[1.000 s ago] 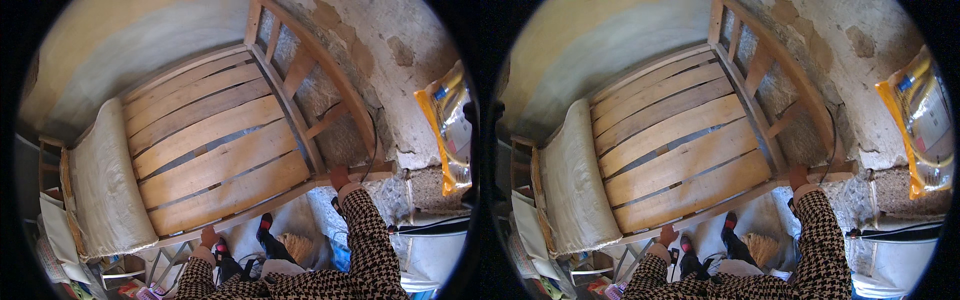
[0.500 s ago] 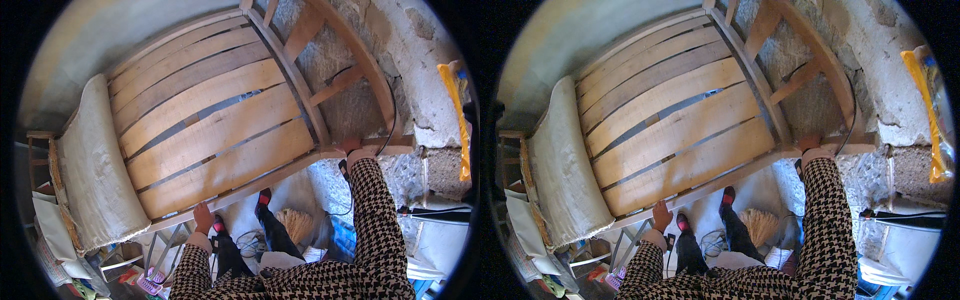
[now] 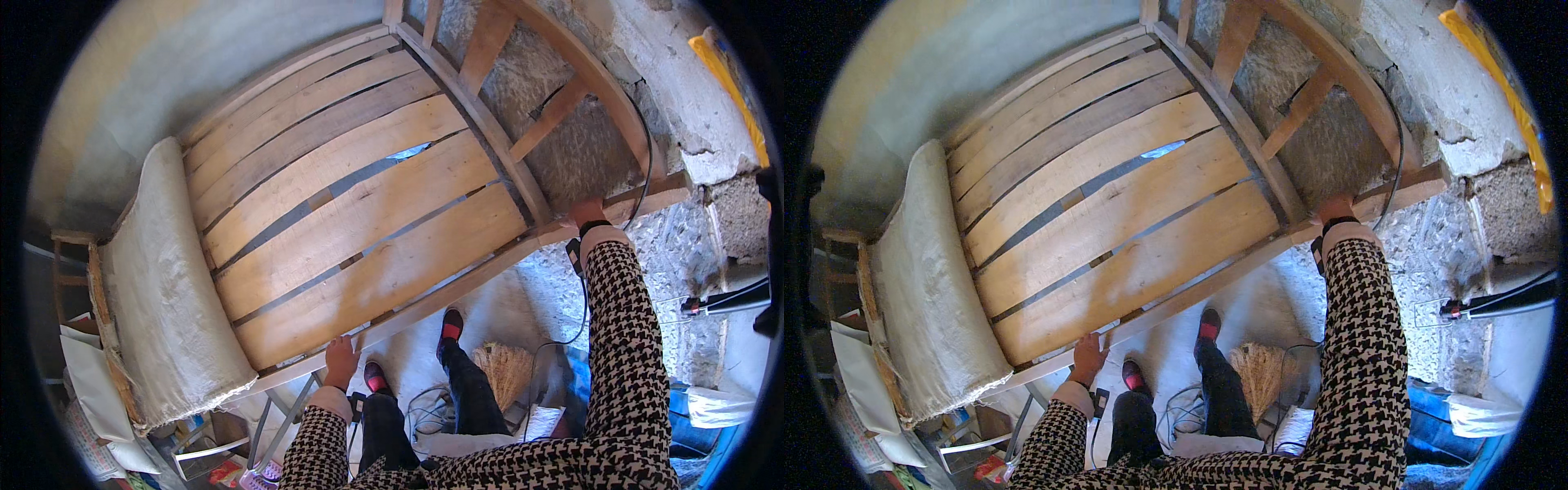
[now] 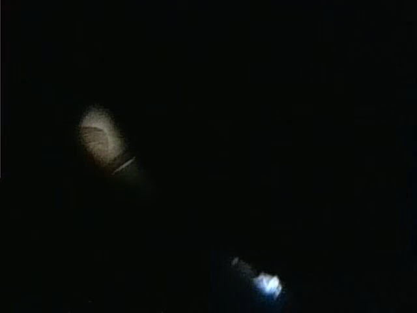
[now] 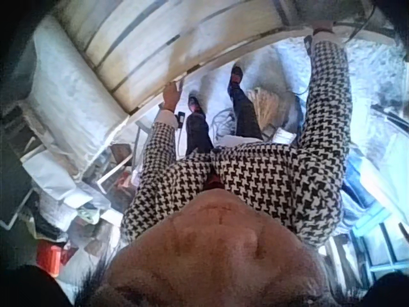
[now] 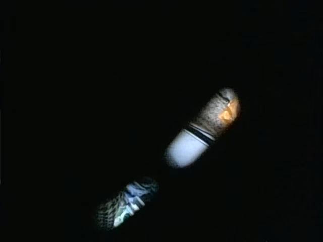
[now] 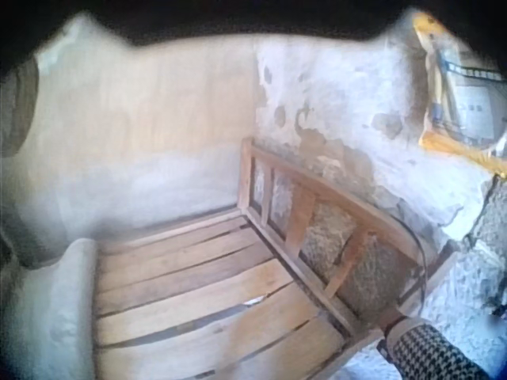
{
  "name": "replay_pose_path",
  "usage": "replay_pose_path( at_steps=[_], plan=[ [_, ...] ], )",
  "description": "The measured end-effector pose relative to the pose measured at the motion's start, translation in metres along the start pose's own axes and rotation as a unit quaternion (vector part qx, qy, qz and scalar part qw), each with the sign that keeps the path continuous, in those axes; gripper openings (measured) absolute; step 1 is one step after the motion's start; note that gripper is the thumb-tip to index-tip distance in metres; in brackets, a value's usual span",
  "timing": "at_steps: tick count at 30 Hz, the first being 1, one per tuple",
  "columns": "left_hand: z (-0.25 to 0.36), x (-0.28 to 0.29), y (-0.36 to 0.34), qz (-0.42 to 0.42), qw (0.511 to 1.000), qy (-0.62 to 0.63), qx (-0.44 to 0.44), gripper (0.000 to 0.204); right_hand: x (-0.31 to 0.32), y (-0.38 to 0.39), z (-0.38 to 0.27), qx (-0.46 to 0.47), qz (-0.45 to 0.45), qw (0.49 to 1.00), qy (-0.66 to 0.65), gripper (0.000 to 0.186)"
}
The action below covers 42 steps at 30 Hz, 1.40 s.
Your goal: The person sweeps debris from the floor and a wooden bed frame using a straw broom and a dustpan. They move the bed frame to access the area underneath, sweep the floor and the bed slats, and collect the swept debris into the dustpan.
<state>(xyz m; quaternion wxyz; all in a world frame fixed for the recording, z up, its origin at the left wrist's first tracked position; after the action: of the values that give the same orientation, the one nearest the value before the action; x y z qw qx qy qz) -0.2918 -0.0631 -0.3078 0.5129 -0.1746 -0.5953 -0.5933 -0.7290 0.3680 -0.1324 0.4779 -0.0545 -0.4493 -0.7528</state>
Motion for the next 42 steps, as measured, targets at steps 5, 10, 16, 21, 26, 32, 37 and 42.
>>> replay_pose_path(
  at_steps=[5, 10, 16, 21, 26, 32, 37, 42],
  plan=[
    [-0.001, -0.005, 0.003, 0.002, 1.0, -0.023, -0.003, 0.049, -0.009, 0.008, -0.002, -0.017, 0.035, 0.999, 0.014, 0.054],
    [0.003, -0.01, 0.018, 0.026, 0.998, -0.043, -0.029, 0.045, -0.038, 0.026, 0.005, -0.025, 0.054, 0.998, 0.0, 0.048],
    [0.001, -0.022, 0.024, 0.034, 0.998, -0.052, -0.03, 0.045, -0.07, 0.02, 0.008, -0.088, 0.1, 0.99, 0.054, 0.064],
    [-0.007, -0.028, 0.02, 0.056, 0.996, -0.032, -0.057, 0.045, -0.087, 0.01, 0.003, -0.053, 0.148, 0.986, 0.05, 0.052],
    [-0.012, -0.033, 0.019, 0.068, 0.994, -0.057, -0.059, 0.048, -0.076, 0.027, -0.001, -0.021, 0.201, 0.979, 0.029, 0.034],
    [-0.005, -0.031, 0.015, 0.086, 0.991, -0.061, -0.086, 0.05, -0.073, 0.03, 0.0, -0.101, 0.115, 0.987, 0.044, 0.04],
    [-0.002, -0.022, 0.019, 0.155, 0.983, -0.044, -0.09, 0.032, -0.07, 0.019, 0.005, -0.048, 0.143, 0.989, -0.003, 0.043],
    [-0.009, -0.029, 0.008, 0.025, 0.999, -0.01, -0.028, 0.054, -0.065, 0.026, -0.057, 0.097, 0.253, 0.949, -0.163, 0.033]
  ],
)
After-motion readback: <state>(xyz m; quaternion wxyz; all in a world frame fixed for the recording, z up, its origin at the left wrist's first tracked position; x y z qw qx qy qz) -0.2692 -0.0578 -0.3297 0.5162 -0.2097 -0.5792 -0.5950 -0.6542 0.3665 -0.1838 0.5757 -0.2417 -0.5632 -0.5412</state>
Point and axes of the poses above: each hand's wrist, its own y-axis away from the middle knuckle, its own x-axis out of the back of the hand, z = x × y, the point moved 5 cm from there along -y, towards the middle knuckle, and after that the axes turned 4 degrees about -z, right-handed, at the moved point
